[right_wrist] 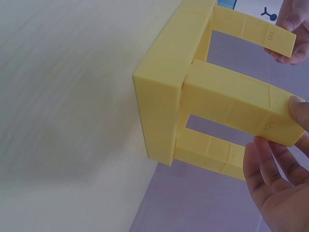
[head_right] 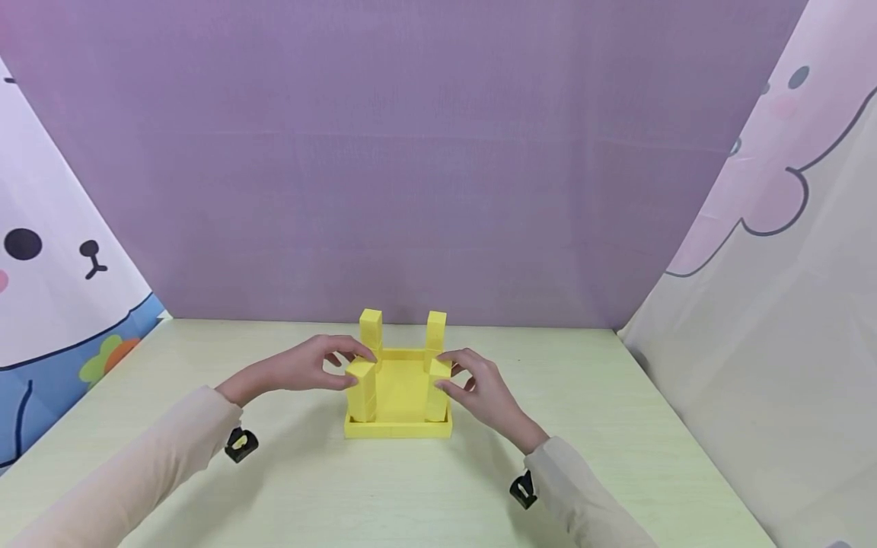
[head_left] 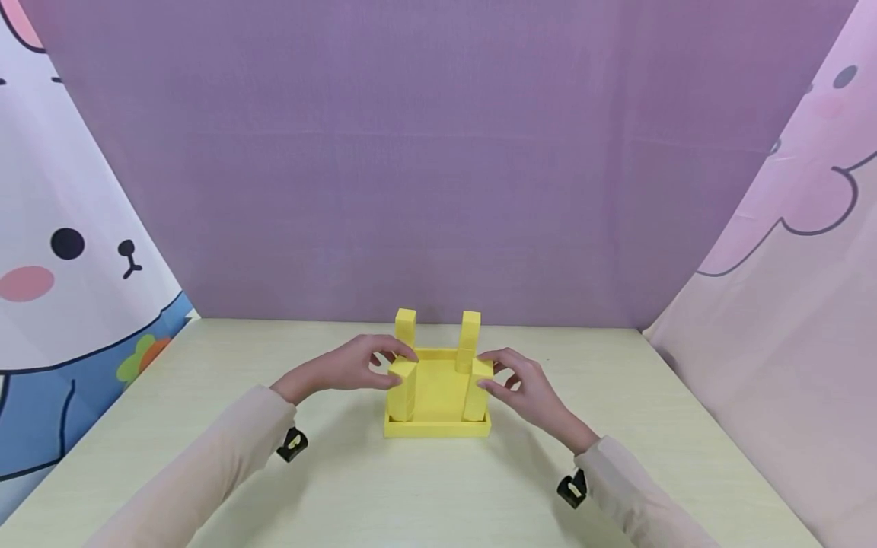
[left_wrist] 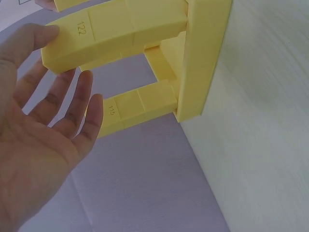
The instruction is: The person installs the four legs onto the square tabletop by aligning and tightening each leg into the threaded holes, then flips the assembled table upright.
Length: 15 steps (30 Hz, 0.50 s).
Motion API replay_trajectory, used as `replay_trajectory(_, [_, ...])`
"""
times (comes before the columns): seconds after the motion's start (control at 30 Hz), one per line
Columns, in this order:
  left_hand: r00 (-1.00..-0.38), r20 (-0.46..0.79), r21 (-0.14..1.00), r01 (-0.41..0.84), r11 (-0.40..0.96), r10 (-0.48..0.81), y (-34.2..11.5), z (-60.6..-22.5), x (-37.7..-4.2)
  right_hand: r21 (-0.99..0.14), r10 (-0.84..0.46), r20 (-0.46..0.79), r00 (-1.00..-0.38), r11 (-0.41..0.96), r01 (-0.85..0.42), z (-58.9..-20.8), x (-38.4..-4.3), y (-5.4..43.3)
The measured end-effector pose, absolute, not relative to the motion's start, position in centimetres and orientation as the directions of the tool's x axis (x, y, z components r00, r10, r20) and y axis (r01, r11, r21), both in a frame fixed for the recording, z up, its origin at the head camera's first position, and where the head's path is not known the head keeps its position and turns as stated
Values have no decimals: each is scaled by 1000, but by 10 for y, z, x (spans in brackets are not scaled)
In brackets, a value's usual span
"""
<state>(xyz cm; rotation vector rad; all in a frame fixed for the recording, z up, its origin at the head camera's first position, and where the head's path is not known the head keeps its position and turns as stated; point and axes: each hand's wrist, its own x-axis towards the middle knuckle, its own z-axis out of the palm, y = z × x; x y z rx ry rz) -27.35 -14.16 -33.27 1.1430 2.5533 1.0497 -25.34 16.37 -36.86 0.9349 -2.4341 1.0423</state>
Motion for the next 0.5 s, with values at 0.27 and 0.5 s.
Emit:
replay_trajectory(0.27, [-743,238,627,609,486,625,-136,-336,-265,-516,-441,530,-724,510,-688,-369,-253,164])
replay_trajectory(0.5, [-770,352,582,626,520,533,-130,-341,-257,-516,-441,531,-724,509,-689,-370,-254,164])
